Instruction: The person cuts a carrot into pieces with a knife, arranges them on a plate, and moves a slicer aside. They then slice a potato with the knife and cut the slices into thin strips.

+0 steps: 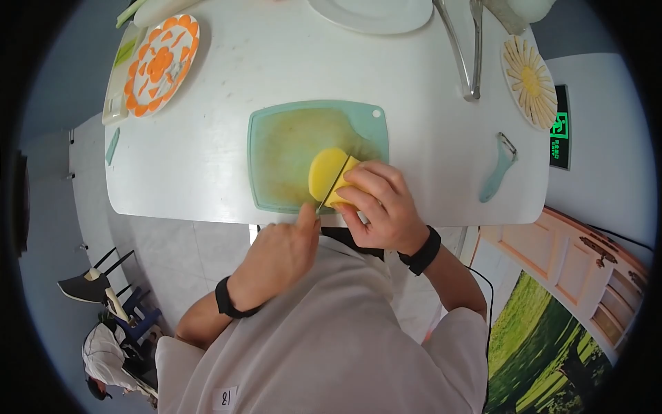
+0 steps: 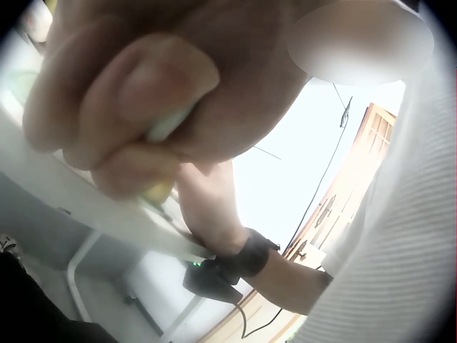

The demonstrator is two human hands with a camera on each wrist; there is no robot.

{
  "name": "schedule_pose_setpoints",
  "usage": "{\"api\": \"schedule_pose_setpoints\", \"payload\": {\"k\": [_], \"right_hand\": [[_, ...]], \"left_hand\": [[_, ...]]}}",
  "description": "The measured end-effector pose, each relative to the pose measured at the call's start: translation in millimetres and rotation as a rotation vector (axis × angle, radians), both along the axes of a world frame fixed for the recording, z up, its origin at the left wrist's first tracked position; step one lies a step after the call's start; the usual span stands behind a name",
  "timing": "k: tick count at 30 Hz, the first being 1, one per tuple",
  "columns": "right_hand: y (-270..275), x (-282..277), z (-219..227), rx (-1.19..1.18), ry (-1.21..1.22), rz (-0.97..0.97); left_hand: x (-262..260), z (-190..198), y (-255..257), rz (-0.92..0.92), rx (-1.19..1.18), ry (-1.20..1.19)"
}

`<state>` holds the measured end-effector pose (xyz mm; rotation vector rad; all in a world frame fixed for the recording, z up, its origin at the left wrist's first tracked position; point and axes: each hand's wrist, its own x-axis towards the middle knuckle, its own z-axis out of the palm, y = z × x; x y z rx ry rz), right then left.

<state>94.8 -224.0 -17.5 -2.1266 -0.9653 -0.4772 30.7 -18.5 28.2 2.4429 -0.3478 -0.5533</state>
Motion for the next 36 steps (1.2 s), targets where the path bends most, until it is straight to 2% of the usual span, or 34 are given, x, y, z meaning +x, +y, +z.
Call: {"api": "schedule_pose_setpoints", "payload": {"k": [14,17,20,23,26,29,30,32,36], "right_hand": [[1,-3,-1,-0.006,-0.008,-0.011],[1,-5,11,0.038,0.079,0.005],[-4,1,39,0.003,0.077,-0.073],[-7,29,73,-0.099,0.248,-0.108],[3,69,98,-0.222,0.473,0.057],[22,109,93,-0.479,0.625,0.346],[26,120,76,-0.490,0.568,0.452],[50,126,80,-0.800,0.807,0.452],[66,126,73,-0.899,0.765,0.417]], "left_hand": [[-3,-10,4,0.039,-0.040,-0.085],[-8,-1,12,0.110,-0.062,-0.128],[-12,5,23,0.171,-0.065,-0.187],[-13,4,34,0.229,-0.078,-0.164],[-12,1,41,0.294,-0.107,-0.197],[-10,-6,43,0.376,-0.165,-0.199],[-11,-9,45,0.398,-0.192,-0.177],[-11,-10,47,0.443,-0.259,-0.147],[-11,-8,46,0.510,-0.354,-0.092]]}}
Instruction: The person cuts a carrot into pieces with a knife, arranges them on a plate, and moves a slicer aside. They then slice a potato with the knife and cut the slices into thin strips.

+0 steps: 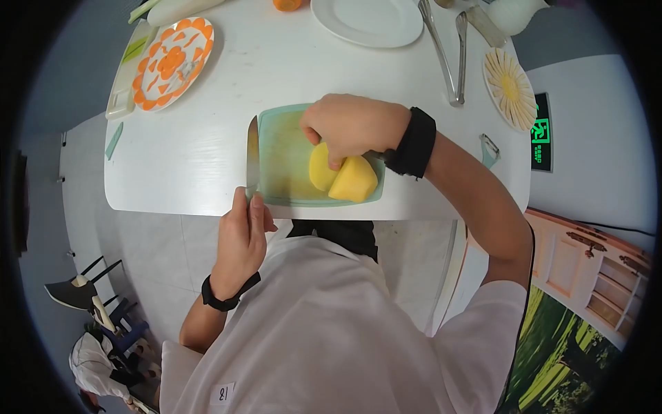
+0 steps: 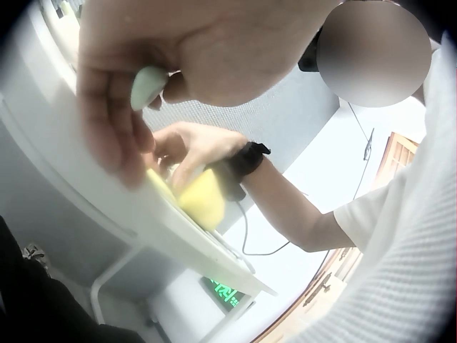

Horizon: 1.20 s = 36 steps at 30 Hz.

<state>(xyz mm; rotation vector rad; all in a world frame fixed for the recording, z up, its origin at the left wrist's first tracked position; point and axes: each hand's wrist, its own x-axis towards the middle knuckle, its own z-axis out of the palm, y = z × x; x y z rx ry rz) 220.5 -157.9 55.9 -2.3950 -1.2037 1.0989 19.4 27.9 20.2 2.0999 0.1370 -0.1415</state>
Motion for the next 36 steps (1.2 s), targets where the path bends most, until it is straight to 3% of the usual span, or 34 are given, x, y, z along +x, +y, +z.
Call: {"api": "schedule_pose_setpoints", "payload": {"k": [5,8,11,15,20,23,29,33,36], "right_hand": [[-3,3,-16,0.177,-0.082,0.068],[7,5,0,0.040,-0.001,0.025],[7,4,-1,0.095,0.037,-0.008],[-20,1,14,0.306,-0.015,-0.177],[-96,-53,23,0.423,-0.196,-0.411],[-105,-105,-7,0.433,-0.316,-0.573],[-70,-166,-50,0.497,-0.250,-0.937],[-68,-155,-46,0.384,-0.625,-0.913],[-70,-163,-53,0.407,-0.565,-0.861]], "left_hand": [[2,3,0,0.021,-0.020,0.044],[2,4,-1,0.034,-0.032,0.055],[0,0,0,0.070,-0.040,0.038],[-4,0,2,0.110,-0.098,0.006],[-7,-3,3,0.136,-0.084,-0.103],[-4,3,2,0.163,-0.200,-0.047],[7,-6,-2,0.217,-0.358,-0.083],[21,-5,-2,0.235,-0.360,-0.087],[24,-5,0,0.235,-0.344,-0.082]]}}
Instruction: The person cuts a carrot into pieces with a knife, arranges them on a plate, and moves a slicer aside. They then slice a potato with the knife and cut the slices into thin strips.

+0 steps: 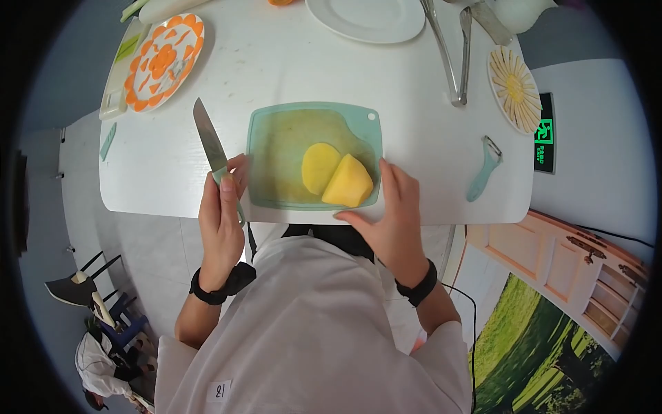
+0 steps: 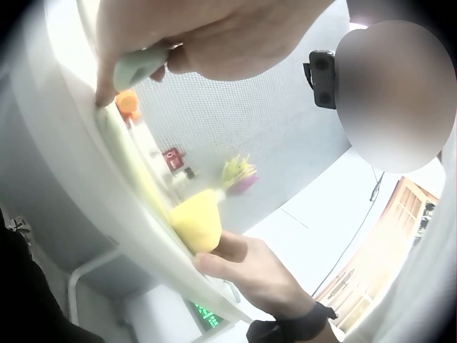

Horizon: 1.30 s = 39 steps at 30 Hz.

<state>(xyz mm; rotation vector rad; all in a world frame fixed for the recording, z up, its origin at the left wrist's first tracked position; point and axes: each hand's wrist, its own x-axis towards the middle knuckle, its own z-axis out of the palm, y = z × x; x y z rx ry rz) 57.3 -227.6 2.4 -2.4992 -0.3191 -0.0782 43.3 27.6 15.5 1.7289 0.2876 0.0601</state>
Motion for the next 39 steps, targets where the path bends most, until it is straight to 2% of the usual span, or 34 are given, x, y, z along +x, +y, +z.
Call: {"api": "schedule_pose_setpoints", "payload": {"k": [6,13,15,16,18,19,21,24,27,33,36,39], "right_hand": [[13,-9,-2,0.079,0.016,-0.117],[17,-21,7,0.118,0.079,-0.146],[13,-16,21,0.106,0.075,-0.152],[10,-11,22,0.089,-0.044,-0.106],[-1,1,22,0.054,-0.276,-0.010],[-8,3,20,0.106,-0.256,0.059],[-15,10,16,0.172,-0.260,0.191],[-8,28,14,0.130,-0.408,0.354],[-1,33,10,0.159,-0.445,0.439],[4,38,7,0.127,-0.434,0.503],[5,40,4,0.143,-0.432,0.505],[5,40,4,0.143,-0.428,0.502]], "left_hand": [[9,-3,5,0.003,-0.024,0.017],[27,-2,11,0.013,-0.055,-0.033],[22,13,15,-0.103,0.341,0.020],[18,24,16,-0.161,0.538,0.046],[3,46,0,-0.360,0.832,-0.056],[-2,52,-9,-0.398,0.796,-0.135],[-11,64,-28,-0.486,0.765,-0.142],[-22,54,-45,-0.494,0.835,-0.136],[-25,47,-47,-0.558,0.932,-0.123],[-19,61,-55,-0.602,0.956,0.049],[-17,54,-62,-0.536,1.013,-0.071],[-13,53,-64,-0.553,0.985,-0.050]]}}
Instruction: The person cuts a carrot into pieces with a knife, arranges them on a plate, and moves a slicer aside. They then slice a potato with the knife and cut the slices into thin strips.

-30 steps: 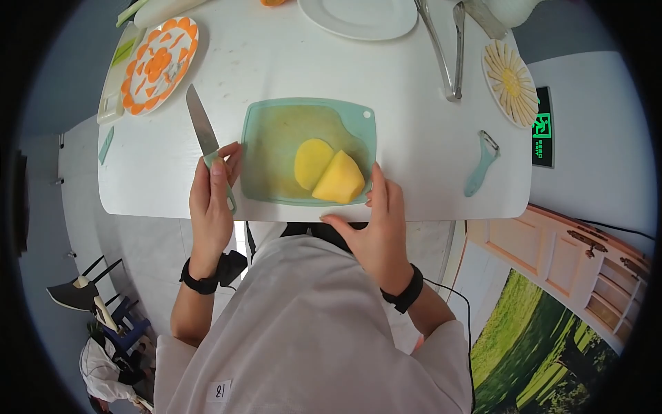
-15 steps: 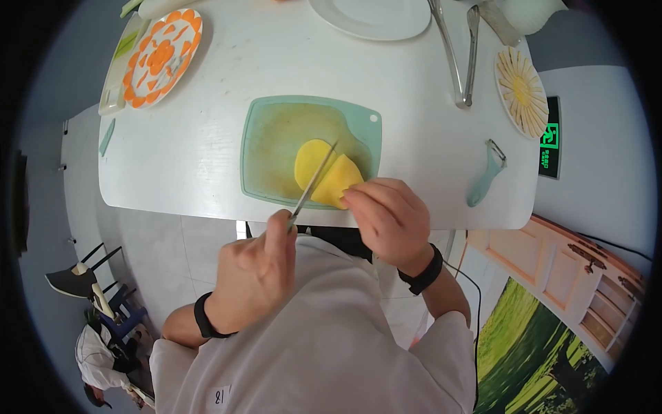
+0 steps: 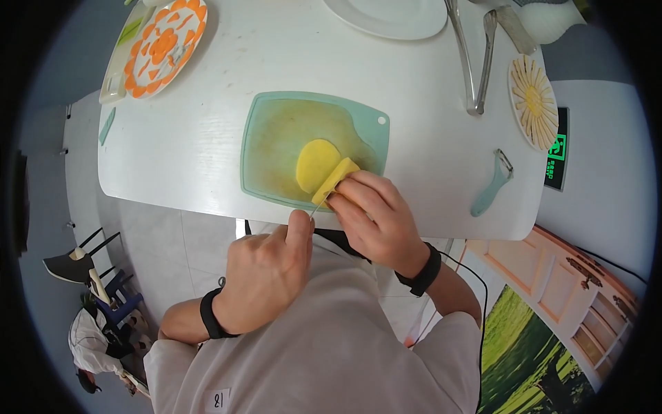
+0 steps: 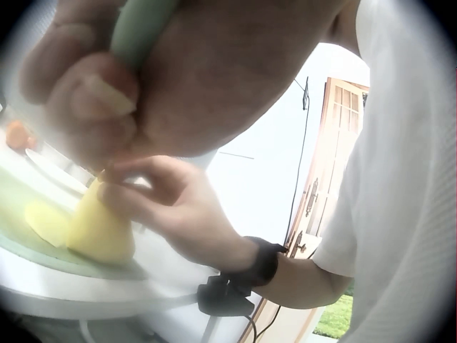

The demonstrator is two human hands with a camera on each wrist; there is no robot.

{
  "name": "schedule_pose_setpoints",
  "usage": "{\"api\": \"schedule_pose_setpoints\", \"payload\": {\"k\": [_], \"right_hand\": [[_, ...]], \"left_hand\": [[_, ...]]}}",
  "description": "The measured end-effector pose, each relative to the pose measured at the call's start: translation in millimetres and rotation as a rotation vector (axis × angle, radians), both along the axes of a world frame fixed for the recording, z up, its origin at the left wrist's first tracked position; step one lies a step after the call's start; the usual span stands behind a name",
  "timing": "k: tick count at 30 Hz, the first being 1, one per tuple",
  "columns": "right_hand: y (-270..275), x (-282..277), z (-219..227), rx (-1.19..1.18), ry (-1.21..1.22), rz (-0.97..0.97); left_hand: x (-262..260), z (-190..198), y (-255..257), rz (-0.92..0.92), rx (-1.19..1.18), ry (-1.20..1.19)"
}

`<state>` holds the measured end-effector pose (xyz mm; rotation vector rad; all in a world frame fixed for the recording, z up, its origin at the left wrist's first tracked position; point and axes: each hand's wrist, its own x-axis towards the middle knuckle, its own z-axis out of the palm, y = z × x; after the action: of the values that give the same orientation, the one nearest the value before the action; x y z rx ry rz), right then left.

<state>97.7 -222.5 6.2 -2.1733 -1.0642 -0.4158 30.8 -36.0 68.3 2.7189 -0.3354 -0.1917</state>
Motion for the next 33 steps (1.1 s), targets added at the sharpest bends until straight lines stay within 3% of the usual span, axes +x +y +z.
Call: {"api": "schedule_pose_setpoints", "payload": {"k": [33], "right_hand": [[1.0,-3.4,-1.3,-0.037,0.045,-0.053]], "left_hand": [[6.3,-1.0,3.7,-0.056,0.055,0.008]]}}
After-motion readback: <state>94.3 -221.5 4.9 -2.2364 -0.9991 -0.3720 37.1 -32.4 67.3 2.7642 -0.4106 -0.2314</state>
